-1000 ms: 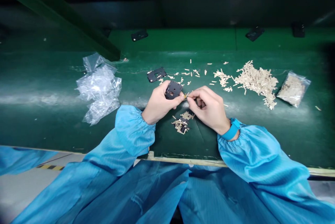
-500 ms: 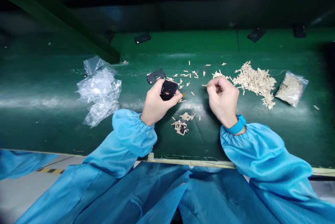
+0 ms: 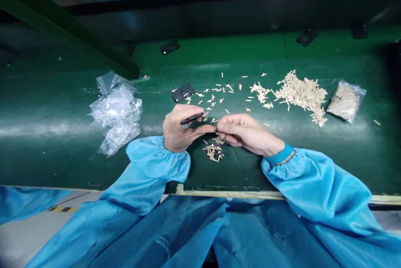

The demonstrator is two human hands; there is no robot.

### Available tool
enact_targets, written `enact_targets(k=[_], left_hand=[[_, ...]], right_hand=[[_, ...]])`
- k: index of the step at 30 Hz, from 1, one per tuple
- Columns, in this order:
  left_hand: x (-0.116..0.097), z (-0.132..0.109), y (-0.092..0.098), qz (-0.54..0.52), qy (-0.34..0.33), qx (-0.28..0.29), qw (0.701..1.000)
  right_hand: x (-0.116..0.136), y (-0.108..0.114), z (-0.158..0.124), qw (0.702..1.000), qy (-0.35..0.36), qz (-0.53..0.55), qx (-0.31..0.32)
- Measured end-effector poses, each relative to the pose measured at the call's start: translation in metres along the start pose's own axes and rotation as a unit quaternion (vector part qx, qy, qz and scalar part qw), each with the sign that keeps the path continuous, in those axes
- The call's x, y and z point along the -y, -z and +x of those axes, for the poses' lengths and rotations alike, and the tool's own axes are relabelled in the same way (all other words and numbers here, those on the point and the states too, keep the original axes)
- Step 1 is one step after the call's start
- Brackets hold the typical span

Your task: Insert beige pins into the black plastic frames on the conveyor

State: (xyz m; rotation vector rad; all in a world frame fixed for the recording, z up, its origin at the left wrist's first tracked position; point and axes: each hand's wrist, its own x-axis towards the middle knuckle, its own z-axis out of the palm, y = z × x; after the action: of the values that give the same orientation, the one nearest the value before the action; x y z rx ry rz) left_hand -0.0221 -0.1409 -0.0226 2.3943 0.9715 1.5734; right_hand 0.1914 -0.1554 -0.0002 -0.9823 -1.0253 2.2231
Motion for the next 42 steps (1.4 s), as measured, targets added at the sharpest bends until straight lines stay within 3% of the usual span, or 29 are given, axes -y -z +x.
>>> enact_targets(k=[4,7,10,12,14,16,18,26,33,42], left_hand=[[0.002,-0.001,0.0,-0.024,0.001,-0.001,1.0],[0.001,-0.003,0.0,-0.049,0.009,0.009,0.999],[-0.003,-0.004,-0.003,-0.09,0.123,0.033,0.988],[-0.007,-0.004,-0.008,-0.156,0.278,0.031,0.947],[-0.011,-0.004,-0.014,-0.263,0.423,0.019,0.867],[-0.013,-0.002,-0.018,-0.357,0.507,0.012,0.784],[-0.013,-0.001,-0.02,-0.394,0.537,0.014,0.746],[-0.013,0.006,-0.015,-0.308,0.519,-0.001,0.797],[-0.014,0.006,-0.018,-0.305,0.497,-0.011,0.812],[-0.016,0.008,-0.018,-0.295,0.504,-0.004,0.812]], right_hand=[[-0.002,0.001,0.0,0.998,-0.01,0.046,0.033],[-0.003,0.001,0.002,0.999,-0.004,0.049,0.019],[-0.005,0.0,0.004,0.997,0.051,0.0,-0.055],[-0.006,-0.002,0.005,0.983,0.115,-0.059,-0.134],[-0.007,-0.004,0.006,0.958,0.166,-0.118,-0.201],[-0.008,-0.007,0.006,0.938,0.195,-0.16,-0.236],[-0.01,-0.009,0.007,0.924,0.205,-0.193,-0.257],[-0.019,-0.008,0.008,0.894,0.186,-0.291,-0.285],[-0.017,-0.009,0.007,0.877,0.184,-0.332,-0.294],[-0.018,-0.008,0.007,0.877,0.168,-0.346,-0.289]])
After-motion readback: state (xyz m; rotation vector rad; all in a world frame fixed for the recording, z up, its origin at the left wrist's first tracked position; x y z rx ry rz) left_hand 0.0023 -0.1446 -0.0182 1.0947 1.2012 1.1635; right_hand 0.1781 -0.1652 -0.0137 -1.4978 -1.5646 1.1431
